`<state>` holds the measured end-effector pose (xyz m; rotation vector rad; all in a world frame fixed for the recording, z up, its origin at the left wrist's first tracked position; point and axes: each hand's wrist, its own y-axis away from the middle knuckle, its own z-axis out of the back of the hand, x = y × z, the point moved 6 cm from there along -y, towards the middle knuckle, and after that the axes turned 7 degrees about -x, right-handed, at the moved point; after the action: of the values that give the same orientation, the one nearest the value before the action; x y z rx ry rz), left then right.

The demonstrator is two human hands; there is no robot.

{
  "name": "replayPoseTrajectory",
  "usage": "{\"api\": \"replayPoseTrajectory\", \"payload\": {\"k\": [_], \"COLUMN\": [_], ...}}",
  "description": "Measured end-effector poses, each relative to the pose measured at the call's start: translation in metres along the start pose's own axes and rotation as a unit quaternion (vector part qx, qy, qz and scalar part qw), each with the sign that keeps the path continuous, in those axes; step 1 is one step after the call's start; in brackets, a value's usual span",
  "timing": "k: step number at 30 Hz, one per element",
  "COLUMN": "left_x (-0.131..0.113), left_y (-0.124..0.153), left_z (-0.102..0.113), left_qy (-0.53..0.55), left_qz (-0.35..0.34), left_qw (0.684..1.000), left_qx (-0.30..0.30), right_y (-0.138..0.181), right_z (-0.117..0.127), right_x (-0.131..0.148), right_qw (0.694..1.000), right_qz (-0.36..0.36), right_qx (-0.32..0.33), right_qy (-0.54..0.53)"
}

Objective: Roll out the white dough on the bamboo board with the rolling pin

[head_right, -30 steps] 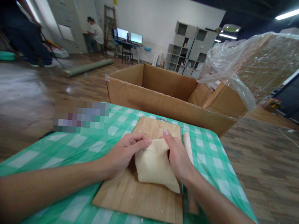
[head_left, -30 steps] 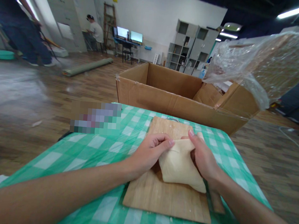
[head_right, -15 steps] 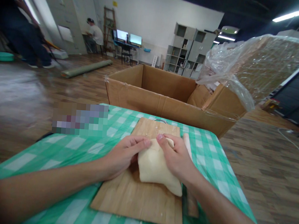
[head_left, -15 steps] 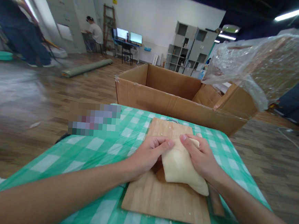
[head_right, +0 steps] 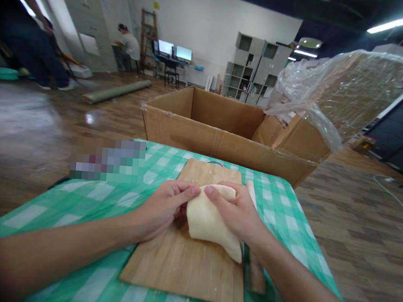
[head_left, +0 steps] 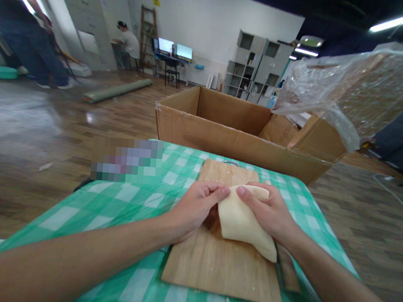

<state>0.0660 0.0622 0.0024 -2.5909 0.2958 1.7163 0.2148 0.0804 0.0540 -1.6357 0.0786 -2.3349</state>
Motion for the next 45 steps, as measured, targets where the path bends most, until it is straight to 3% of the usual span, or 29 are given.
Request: {"api": "replayPoseTrajectory", "payload": {"k": [4, 10, 16, 21, 25, 28, 31, 33, 35, 40, 45], "left_x": [-0.002, -0.003, -0.01, -0.002, -0.003, -0.014, -0.02, -0.02, -0.018, -0.015, -0.02], "left_y": [0.001, 0.0, 0.0, 0.003, 0.001, -0.001, 0.0, 0.001, 0.001, -0.007, -0.007], "left_z": [0.005, 0.0, 0.004, -0.01, -0.008, -0.002, -0.004, -0.006, -0.004, 0.007, 0.008], "left_qy": [-0.009, 0.043, 0.028, 0.067, -0.025, -0.077, -0.159, -0.217, -0.25, -0.242, -0.285], "left_qz": [-0.01, 0.01, -0.017, 0.054, 0.022, -0.022, -0.026, -0.024, -0.026, -0.046, -0.07], "left_qw": [0.999, 0.999, 0.998, 0.996, 0.998, 0.996, 0.985, 0.971, 0.964, 0.969, 0.956], "left_qx": [-0.039, -0.009, -0.048, 0.029, 0.049, 0.029, 0.068, 0.093, 0.087, 0.029, 0.028], "right_y": [0.0, -0.002, -0.002, 0.0, -0.006, -0.013, -0.009, -0.006, -0.006, -0.011, -0.007], "right_z": [-0.002, 0.006, 0.005, 0.005, 0.016, 0.016, 0.006, 0.001, -0.001, 0.004, -0.003], "right_x": [0.0, -0.002, -0.009, -0.009, -0.007, -0.012, -0.021, -0.025, -0.025, -0.025, -0.022], "right_qw": [1.0, 0.999, 0.995, 0.981, 0.969, 0.967, 0.948, 0.951, 0.968, 0.989, 0.989], "right_qz": [-0.005, -0.017, -0.062, -0.072, -0.068, -0.124, -0.213, -0.215, -0.17, -0.09, -0.102], "right_qx": [0.018, -0.03, -0.049, -0.1, -0.13, -0.045, 0.076, 0.109, 0.102, 0.01, 0.088], "right_qy": [0.006, -0.011, -0.053, -0.151, -0.199, -0.22, -0.223, -0.196, -0.154, -0.118, -0.068]}}
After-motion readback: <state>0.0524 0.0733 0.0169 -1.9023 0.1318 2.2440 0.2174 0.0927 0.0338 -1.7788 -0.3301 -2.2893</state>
